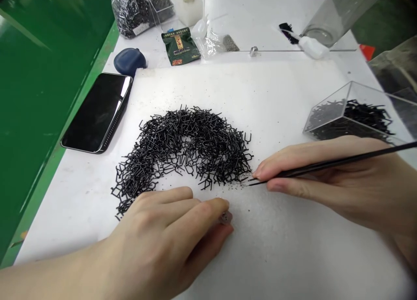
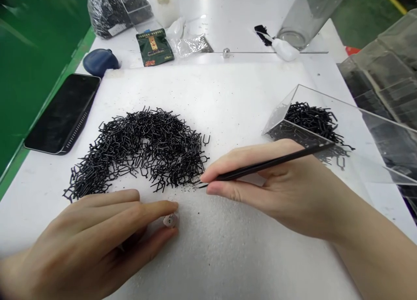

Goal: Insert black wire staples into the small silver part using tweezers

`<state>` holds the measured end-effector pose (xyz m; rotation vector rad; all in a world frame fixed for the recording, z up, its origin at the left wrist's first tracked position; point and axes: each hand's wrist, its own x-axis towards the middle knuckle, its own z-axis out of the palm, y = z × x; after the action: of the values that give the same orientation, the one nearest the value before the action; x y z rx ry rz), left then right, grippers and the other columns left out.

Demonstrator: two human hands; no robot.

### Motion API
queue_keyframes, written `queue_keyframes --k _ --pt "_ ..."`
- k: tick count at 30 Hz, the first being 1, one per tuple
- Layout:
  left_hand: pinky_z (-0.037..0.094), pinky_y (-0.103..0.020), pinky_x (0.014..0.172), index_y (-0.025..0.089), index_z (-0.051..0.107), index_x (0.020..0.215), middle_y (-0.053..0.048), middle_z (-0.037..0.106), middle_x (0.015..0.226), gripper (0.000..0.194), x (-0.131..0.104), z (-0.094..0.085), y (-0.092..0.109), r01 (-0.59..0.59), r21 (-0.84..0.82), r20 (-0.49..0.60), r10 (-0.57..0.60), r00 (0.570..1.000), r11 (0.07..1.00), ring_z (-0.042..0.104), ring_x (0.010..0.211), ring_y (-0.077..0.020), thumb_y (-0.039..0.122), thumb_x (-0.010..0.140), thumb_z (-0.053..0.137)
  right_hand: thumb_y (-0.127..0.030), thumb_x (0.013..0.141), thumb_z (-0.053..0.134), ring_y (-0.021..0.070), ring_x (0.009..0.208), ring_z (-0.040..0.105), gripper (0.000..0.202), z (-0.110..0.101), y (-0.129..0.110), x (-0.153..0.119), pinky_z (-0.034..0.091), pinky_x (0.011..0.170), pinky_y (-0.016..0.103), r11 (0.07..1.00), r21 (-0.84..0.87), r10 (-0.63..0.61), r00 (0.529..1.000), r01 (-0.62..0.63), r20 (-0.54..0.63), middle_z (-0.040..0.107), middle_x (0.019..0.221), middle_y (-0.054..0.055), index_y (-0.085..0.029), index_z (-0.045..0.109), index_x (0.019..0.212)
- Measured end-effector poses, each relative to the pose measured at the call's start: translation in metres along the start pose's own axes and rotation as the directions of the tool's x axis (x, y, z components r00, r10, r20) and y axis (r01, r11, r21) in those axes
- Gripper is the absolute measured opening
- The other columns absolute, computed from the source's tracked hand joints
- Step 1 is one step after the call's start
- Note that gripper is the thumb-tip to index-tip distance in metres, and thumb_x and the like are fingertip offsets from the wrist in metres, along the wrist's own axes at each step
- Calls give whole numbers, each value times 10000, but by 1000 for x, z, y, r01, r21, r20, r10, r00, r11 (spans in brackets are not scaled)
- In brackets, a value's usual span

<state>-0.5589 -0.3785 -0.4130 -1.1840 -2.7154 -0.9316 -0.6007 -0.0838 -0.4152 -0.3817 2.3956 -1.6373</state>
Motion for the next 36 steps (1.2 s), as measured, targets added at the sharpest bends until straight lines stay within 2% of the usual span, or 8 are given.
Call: queue_keyframes --k 8,17,24,28,33,36 --pt "377 -320 488 199 664 1063 69 587 676 134 0 0 1 5 -4 7 -5 1000 1000 524 551 -128 153 1183 625 -372 901 1016 254 902 936 77 -1 -4 0 808 813 296 1000 -1 1 1000 -1 8 945 992 -50 -432 976 928" --pt "394 -319 506 181 707 1114 63 625 688 99 0 3 0 2 -27 -1 -2 1000 1000 549 563 -123 142 1177 641 -423 908 1024 262 896 934 59 -2 2 3 818 821 334 1000 -7 -22 1000 22 20 942 981 -45 -438 974 933" --pt "427 -275 521 182 735 1071 78 623 660 143 2 1 1 27 -33 -13 -27 1000 999 572 550 -110 162 1185 652 -391 938 1011 263 907 910 135 -3 5 -7 788 804 354 997 -14 -74 996 74 -47 933 979 -54 -495 961 1007" --pt "431 -271 524 169 776 1073 70 658 666 188 1 1 2 52 -32 -16 -52 998 998 603 551 -109 200 1201 642 -286 1007 924 264 958 894 236 6 0 -15 757 801 349 994 15 -108 993 107 47 924 1026 -38 -495 931 1114" --pt "408 -276 509 165 763 913 50 668 659 349 1 3 4 74 -8 -19 -74 997 997 589 546 -113 259 1222 631 -364 1033 881 247 841 862 90 21 -8 -14 722 673 327 998 11 -68 985 68 158 909 959 -24 -441 922 1050" --pt "409 -277 515 150 786 926 48 678 673 324 1 4 5 77 -27 -26 -78 997 997 590 557 -109 261 1206 668 -361 1041 869 228 830 849 94 24 -9 -13 716 680 305 997 4 -78 983 78 168 901 955 -38 -446 908 1046"
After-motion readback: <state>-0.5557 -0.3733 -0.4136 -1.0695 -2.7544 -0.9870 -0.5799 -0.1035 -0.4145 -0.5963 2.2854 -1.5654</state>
